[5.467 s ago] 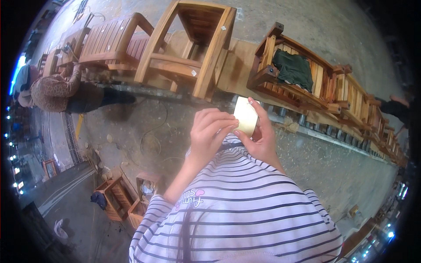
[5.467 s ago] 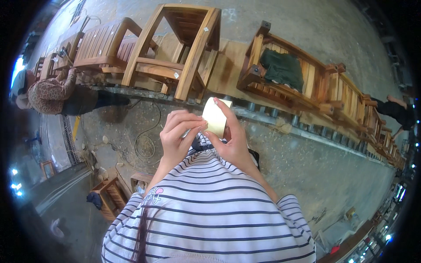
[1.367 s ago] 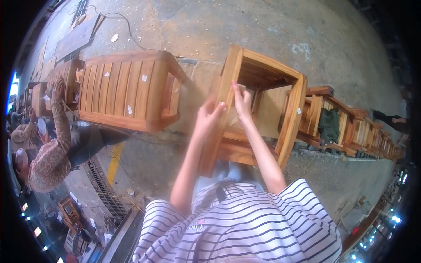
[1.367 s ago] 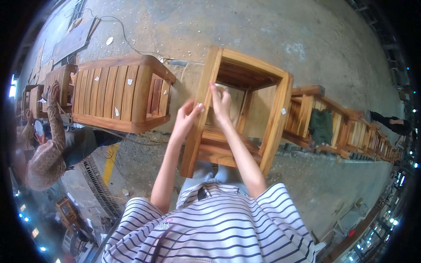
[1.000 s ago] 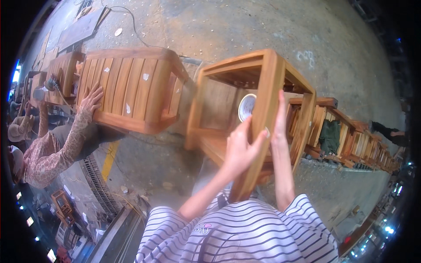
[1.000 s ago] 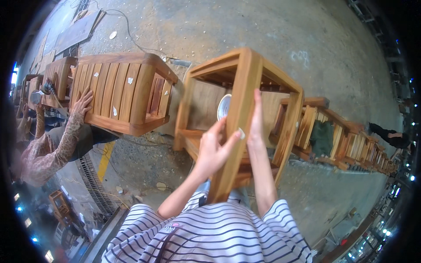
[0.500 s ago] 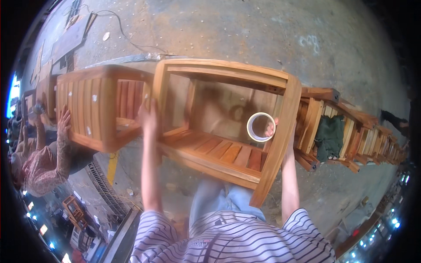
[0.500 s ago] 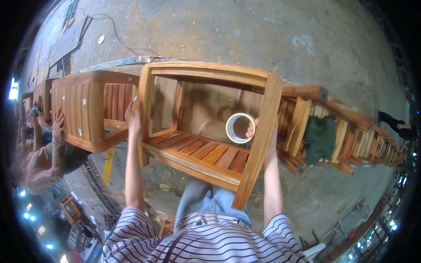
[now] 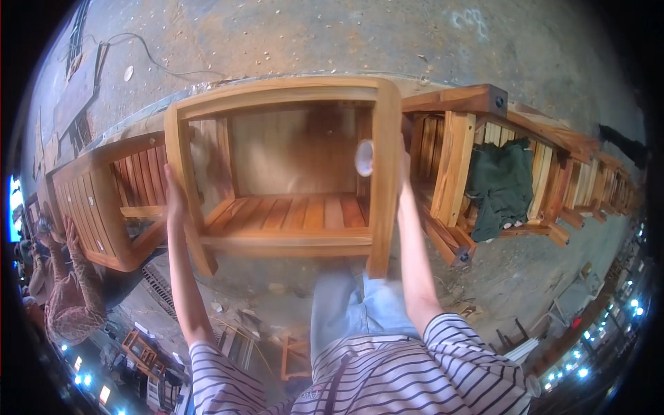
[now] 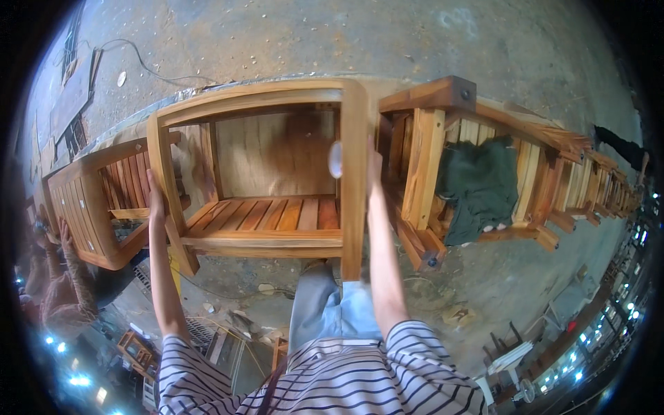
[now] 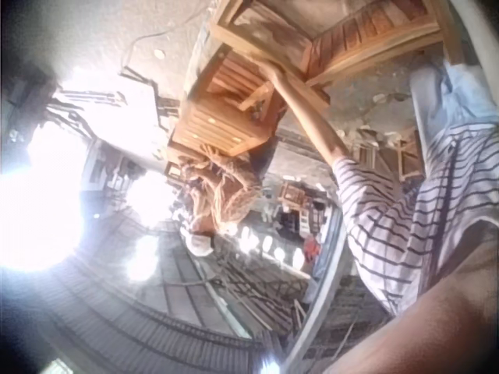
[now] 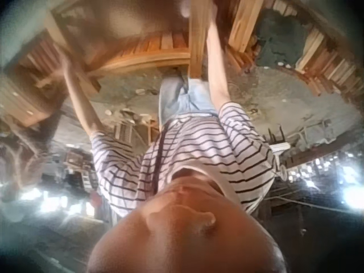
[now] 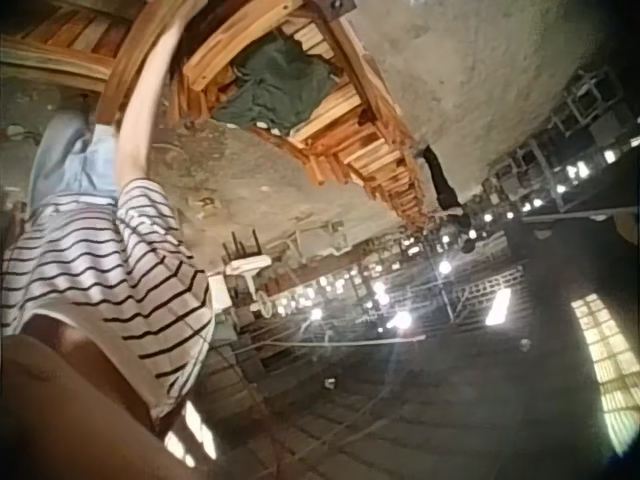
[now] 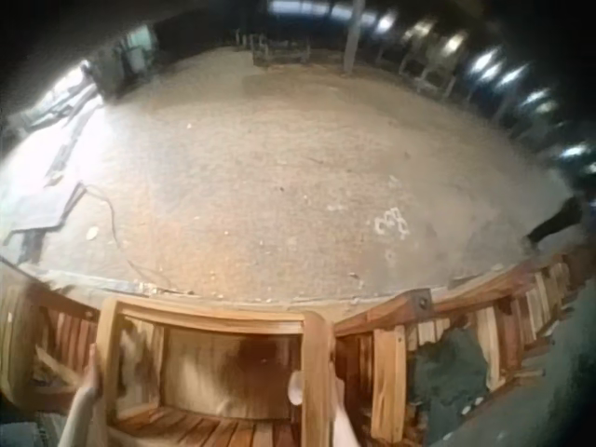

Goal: Cleaning and applying labels to wooden furniture on a manufacturing production line.

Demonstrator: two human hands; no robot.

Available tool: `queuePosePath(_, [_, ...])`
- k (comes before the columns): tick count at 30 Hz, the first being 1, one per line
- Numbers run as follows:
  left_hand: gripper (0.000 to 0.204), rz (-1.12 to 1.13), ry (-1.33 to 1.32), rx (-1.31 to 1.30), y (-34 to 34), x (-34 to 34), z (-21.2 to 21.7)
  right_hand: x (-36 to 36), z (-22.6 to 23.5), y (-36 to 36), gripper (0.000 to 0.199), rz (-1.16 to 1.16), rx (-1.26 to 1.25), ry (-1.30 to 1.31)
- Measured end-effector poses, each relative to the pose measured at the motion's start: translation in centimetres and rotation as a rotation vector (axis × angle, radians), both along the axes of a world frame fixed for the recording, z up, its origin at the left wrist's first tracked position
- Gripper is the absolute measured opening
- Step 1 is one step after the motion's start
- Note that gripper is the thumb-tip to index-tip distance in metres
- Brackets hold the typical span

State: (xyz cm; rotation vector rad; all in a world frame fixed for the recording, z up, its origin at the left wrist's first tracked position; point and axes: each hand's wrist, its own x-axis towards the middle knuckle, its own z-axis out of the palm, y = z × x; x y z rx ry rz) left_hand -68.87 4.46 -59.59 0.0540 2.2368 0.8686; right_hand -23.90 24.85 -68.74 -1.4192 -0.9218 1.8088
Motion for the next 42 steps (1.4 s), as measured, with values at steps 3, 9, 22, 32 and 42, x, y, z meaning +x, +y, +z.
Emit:
queuePosePath(3, [0.083,-0.05,0.012,-0.184,0.7,-1.1,-2.2,2.1,-2.7,1.2,0.021,-0.144,0.178,-0.248])
queuePosePath(9, [0.058,-0.001,0.62,0.197,-1.0,4.1,-0.1,-0.8,7.4,-3.8,0.016,-0.276,0.772,-0.612])
queuePosePath(22, [0.044,-0.516,0.109,0.509,-6.6,40.2,21.2,9.1,29.1,-18.2,0.028,0.665,0.193,0.095])
queuePosePath(32, [0.052,-0.282,0.001,0.638,-12.4,54.8,24.2,21.9,33.2,-19.4,0.084,0.838,0.167,0.214])
queuePosePath(42, [0.023,-0.238,0.363,0.649,-14.8,63.3,29.4,29.1,39.8,-21.3,0.082,0.947,0.212,0.222])
